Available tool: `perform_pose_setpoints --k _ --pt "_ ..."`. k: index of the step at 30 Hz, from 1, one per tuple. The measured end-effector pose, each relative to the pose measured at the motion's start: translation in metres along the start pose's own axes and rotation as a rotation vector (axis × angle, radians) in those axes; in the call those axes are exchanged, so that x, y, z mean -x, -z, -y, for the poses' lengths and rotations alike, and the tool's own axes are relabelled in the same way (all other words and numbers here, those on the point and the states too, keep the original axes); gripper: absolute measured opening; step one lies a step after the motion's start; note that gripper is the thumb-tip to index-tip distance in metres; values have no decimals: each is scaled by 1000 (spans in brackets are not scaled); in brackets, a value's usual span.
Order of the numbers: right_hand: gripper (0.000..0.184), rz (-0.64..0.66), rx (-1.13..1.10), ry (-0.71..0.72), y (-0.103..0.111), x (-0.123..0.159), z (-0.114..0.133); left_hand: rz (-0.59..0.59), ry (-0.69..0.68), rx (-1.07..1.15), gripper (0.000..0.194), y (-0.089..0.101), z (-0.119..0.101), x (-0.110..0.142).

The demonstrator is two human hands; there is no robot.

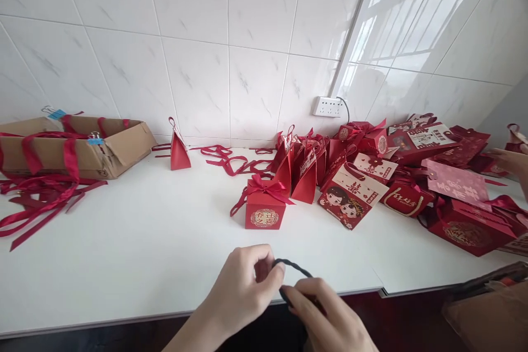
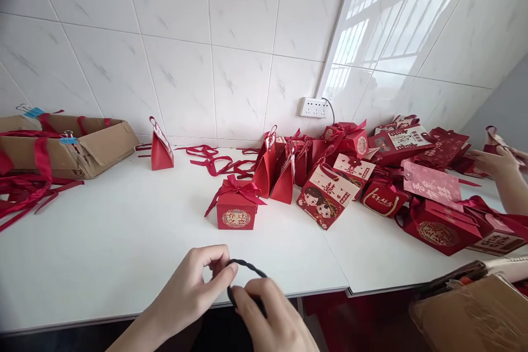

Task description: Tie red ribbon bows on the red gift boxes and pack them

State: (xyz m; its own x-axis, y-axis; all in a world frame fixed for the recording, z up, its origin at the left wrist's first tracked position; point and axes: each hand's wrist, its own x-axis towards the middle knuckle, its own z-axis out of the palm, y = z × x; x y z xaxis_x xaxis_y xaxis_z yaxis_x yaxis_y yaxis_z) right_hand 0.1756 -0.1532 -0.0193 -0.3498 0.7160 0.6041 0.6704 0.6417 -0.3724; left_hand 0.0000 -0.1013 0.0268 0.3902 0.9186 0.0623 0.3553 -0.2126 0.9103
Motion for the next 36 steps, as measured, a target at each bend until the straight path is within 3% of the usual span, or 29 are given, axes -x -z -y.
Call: perform_pose_setpoints --k 3,6,9,11,13,15,16,19,22,26,28,30,33,36 --pt "42 -201 220 -8 17 4 -26 113 2 47 31 9 6 -5" --pt "30 -360 538 -49 47 9 -69 15 0 -22 30 14 24 -11" --pt "17 -556 792 -192 73 22 -111 -42 44 10 29 13 43 -16" --pt "23 -554 812 -265 78 33 -133 -24 71 27 29 11 50 -18" --pt "34 -373 701 -318 75 45 -148 17 65 -5 29 9 52 -18" --pt "43 -193 583 -366 70 54 -155 54 42 -41 29 8 51 -16" --pt "45 -171 560 -390 67 56 -155 62 36 -51 29 8 50 -14" --pt "40 -311 571 -442 69 46 -141 15 -6 -75 29 14 45 -14" --pt "29 -420 433 -440 71 8 -116 -142 -162 -143 25 31 35 -34" --pt "27 -289 31 -330 48 -73 -100 -489 -488 -210 16 54 36 -87" --pt "27 -242 -104 -273 24 -112 -102 -590 -446 -64 19 57 46 -108" --pt "33 -178 -247 -275 -3 -141 -107 -654 -239 173 29 53 60 -120" --pt "44 -73 -431 -369 -34 -158 -115 -435 -66 358 47 43 73 -120" --pt "51 17 -515 -401 -46 -149 -118 -196 -99 452 56 36 72 -112"
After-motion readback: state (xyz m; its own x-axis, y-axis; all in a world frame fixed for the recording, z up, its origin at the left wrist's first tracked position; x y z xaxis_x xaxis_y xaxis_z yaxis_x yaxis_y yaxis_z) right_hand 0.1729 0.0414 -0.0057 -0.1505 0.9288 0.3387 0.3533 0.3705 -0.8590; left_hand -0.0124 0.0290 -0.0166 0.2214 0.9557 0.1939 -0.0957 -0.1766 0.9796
